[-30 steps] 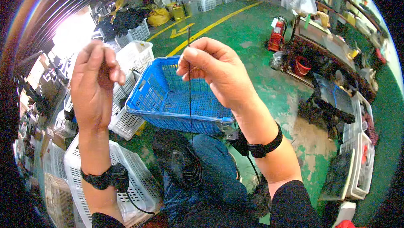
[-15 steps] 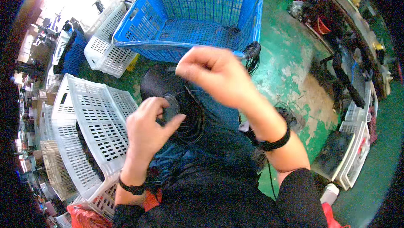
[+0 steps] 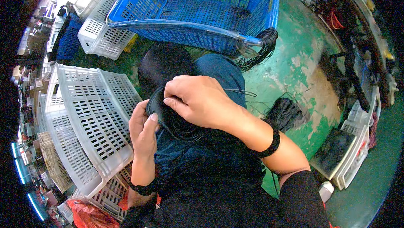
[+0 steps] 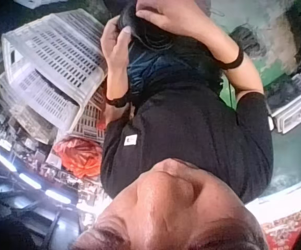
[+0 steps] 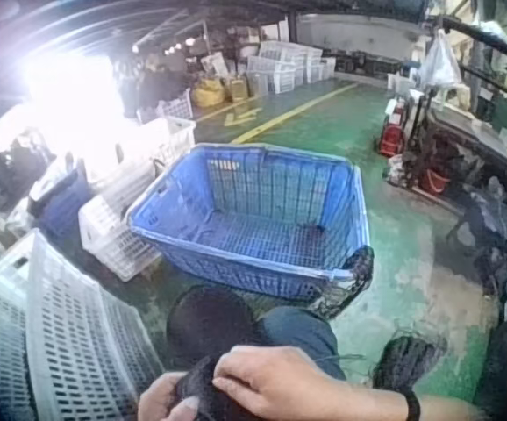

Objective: The person is threading laces through the eyelets of a black leather shoe.

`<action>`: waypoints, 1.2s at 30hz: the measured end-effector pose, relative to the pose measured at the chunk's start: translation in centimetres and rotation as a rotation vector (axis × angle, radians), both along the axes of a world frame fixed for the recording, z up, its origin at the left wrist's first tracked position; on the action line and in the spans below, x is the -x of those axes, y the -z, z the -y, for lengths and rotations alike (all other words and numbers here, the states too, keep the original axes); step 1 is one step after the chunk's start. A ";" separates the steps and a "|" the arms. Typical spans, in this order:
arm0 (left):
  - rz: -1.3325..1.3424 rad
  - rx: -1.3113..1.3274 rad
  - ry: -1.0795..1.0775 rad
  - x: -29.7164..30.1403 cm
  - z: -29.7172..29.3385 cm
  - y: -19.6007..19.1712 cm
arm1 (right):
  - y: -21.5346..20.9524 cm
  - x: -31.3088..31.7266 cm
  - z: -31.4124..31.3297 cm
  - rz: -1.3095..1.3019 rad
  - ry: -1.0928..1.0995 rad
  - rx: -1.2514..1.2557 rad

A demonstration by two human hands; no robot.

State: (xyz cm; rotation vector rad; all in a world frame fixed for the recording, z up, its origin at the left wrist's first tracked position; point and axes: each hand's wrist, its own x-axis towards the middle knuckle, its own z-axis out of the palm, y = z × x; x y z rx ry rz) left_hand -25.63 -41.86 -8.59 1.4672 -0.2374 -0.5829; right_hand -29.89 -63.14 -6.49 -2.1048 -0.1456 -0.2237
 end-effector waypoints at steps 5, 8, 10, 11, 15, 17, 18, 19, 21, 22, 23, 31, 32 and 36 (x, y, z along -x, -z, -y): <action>0.093 0.001 0.051 0.0 0.5 -0.1 | -0.7 -0.2 0.2 -0.047 -0.026 0.074; 0.225 0.034 0.099 0.3 0.8 0.2 | -1.3 0.0 0.1 -0.084 -0.045 0.100; 0.292 0.048 0.124 0.2 0.7 0.4 | -1.2 -0.1 0.0 -0.072 -0.018 0.110; 0.182 0.096 0.089 0.1 0.6 0.3 | -1.1 0.0 -0.1 -0.063 0.008 0.120; 0.376 -0.001 -0.007 -0.6 1.5 0.8 | -1.4 0.4 -0.3 -0.025 -0.018 0.186; 0.602 -0.123 -0.020 -1.2 1.9 0.6 | -2.0 0.6 0.1 -0.049 -0.046 0.299; 0.601 -0.121 -0.014 -1.3 1.8 0.0 | -1.9 0.8 0.1 -0.051 -0.041 0.299; 0.514 -0.066 -0.072 -1.2 2.1 -0.9 | -1.6 1.1 0.3 0.078 0.042 0.263; 0.283 0.172 -0.253 -2.5 1.5 -3.1 | -1.4 1.4 1.3 0.225 0.177 0.241; 0.138 0.343 -0.382 -4.0 -0.5 -4.9 | -1.6 1.6 2.0 0.243 0.222 0.244; 0.017 0.643 -0.249 -6.1 -4.0 -6.6 | -1.8 2.3 2.9 0.223 0.296 0.201; 0.530 0.636 -0.185 -6.5 -5.1 -15.3 | -0.1 4.5 2.9 -0.141 0.272 0.039; 0.617 0.445 -0.158 -5.6 -4.0 -15.3 | 0.3 4.3 2.6 -0.099 0.263 0.075; 0.893 -0.334 0.078 -1.3 5.2 -11.6 | 2.7 4.8 4.2 -0.103 0.213 0.057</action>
